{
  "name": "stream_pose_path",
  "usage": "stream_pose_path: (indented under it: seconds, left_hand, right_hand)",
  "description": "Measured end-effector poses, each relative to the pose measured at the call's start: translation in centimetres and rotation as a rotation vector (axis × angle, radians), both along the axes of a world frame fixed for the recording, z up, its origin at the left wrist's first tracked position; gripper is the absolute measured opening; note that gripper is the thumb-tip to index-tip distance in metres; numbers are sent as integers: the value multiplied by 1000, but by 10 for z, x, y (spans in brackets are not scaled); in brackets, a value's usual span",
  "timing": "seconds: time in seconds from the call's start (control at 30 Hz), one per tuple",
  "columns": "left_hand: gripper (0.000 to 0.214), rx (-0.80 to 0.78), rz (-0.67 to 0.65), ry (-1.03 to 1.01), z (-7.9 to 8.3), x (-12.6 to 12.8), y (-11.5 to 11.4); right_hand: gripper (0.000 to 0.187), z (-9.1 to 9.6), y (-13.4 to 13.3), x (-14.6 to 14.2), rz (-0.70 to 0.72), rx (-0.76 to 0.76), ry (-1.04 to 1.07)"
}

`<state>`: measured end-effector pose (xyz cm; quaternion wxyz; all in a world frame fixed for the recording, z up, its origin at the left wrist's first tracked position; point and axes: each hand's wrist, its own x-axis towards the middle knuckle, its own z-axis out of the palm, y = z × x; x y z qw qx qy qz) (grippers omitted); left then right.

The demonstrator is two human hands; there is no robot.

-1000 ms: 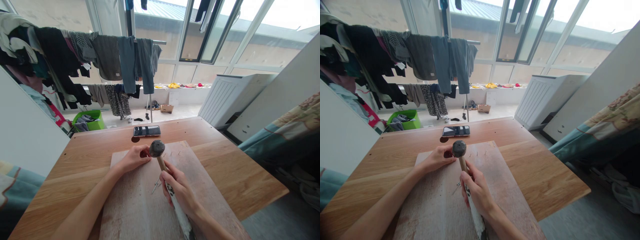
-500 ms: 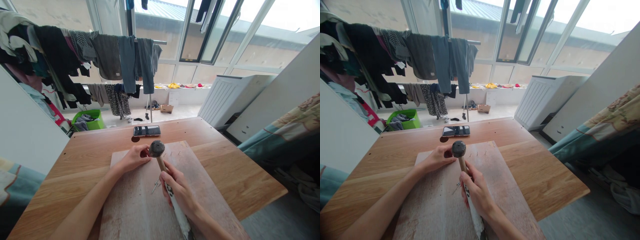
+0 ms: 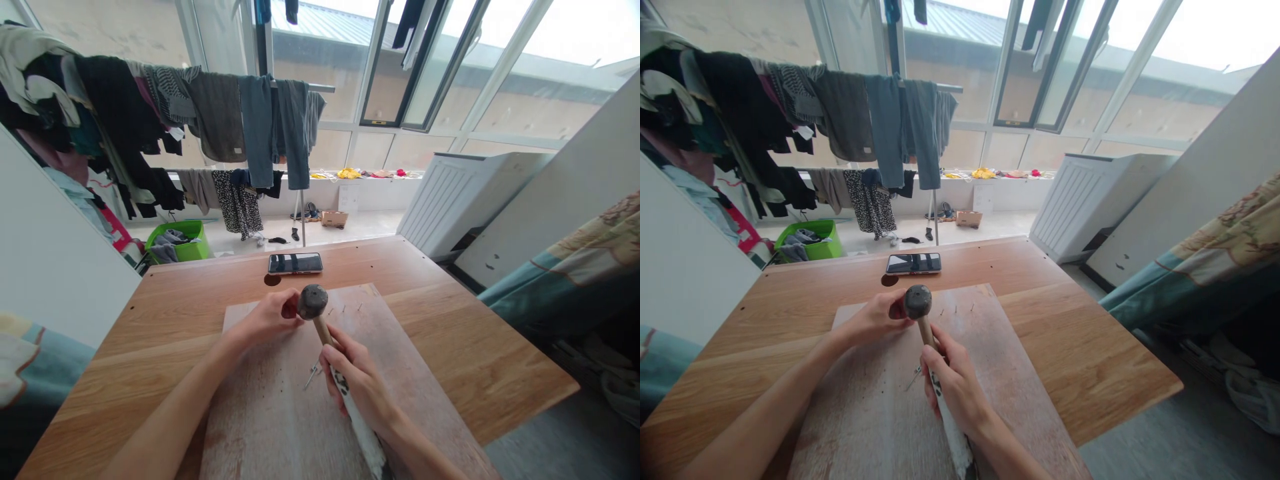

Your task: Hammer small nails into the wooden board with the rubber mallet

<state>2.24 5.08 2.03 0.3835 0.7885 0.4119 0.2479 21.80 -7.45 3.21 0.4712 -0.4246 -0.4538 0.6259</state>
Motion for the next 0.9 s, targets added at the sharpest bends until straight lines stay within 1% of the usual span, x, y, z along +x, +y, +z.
stream_pose_path:
  seconds: [0.07, 0.13, 0.2, 0.27, 0.33, 0.37, 0.43, 0.53, 0.6, 0.67, 0.73, 0.83, 0.9]
  left_hand:
    - [32, 47, 17, 79, 7, -3, -2]
    - [31, 145, -1, 200, 18, -2, -8]
    - [22, 234, -75, 333, 32, 5, -19]
    - [15, 272, -176, 442, 44, 16, -34]
    - [7, 294, -264, 520, 49, 30, -48]
    - [6, 303, -298, 555, 49, 36, -54]
    - [12, 319, -338, 609, 45, 45, -63]
    - [17, 357, -360, 619, 36, 50, -68]
    - [16, 389, -377, 598, 33, 50, -68]
    - [14, 413, -391, 601, 34, 49, -67]
    - [16, 434, -393, 648, 37, 46, -66]
    - [21, 436, -370, 714, 38, 43, -66]
    - [24, 415, -340, 716, 36, 40, -66]
  right_hand:
    - [51, 3, 1, 1, -49, -2, 19]
    - [50, 6, 2, 3, -136, -6, 40]
    - [46, 8, 3, 6, -215, -6, 53]
    - [41, 10, 4, 9, -262, 2, 58]
    - [38, 10, 4, 11, -276, 5, 55]
    - [37, 10, 4, 11, -277, 4, 52]
    - [36, 9, 3, 11, -275, 2, 48]
    - [36, 6, 3, 9, -260, 3, 41]
    - [37, 5, 2, 8, -248, 7, 35]
    - [37, 5, 2, 7, -243, 12, 31]
    - [38, 6, 1, 7, -247, 17, 28]
    - [42, 6, 1, 7, -261, 29, 23]
    - [44, 5, 1, 7, -264, 36, 18]
